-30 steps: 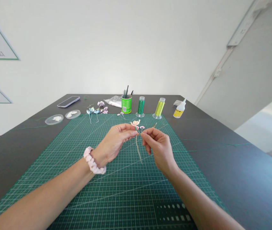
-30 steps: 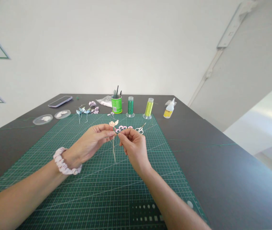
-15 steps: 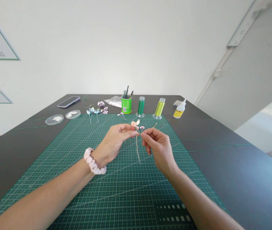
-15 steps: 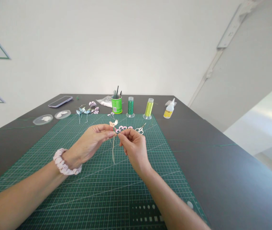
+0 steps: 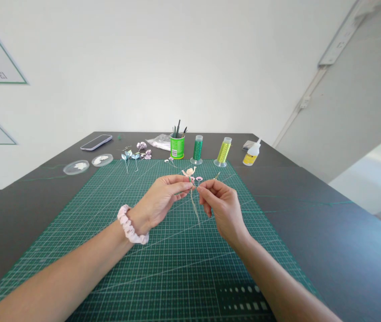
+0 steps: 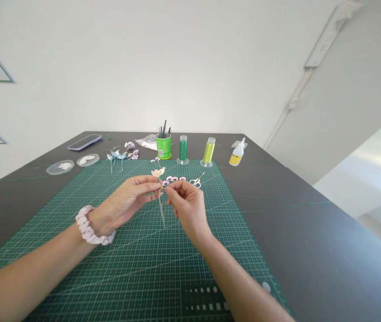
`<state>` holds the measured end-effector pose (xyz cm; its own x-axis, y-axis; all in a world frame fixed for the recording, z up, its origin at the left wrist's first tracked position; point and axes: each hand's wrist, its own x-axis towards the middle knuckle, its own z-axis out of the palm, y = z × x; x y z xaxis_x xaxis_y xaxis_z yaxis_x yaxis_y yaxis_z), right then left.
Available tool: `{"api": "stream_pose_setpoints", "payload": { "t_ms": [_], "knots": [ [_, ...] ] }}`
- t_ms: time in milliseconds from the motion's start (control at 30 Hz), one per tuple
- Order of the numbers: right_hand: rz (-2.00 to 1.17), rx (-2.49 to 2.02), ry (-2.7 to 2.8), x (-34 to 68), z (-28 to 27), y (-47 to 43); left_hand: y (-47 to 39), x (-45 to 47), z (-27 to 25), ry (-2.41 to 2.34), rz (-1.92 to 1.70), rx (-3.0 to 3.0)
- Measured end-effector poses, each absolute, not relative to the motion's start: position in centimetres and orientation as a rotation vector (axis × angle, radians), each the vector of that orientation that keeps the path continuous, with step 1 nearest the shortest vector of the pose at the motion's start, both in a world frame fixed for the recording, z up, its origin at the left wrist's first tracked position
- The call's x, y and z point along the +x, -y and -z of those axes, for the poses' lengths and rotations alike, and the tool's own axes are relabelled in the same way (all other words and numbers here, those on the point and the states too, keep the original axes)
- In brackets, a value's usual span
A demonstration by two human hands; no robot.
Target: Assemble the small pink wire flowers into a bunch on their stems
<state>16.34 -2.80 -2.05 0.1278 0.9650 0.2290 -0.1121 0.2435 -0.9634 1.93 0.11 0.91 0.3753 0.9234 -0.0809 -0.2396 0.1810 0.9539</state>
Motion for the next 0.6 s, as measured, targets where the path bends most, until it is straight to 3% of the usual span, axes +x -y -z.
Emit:
{"api": "stream_pose_setpoints", "payload": {
  "t_ms": [600],
  "knots": [
    [-0.985, -0.991, 1.133, 16.37, 2.09, 2.80, 0.04, 2.15, -1.10, -0.812, -0.997, 1.109]
  ]
}}
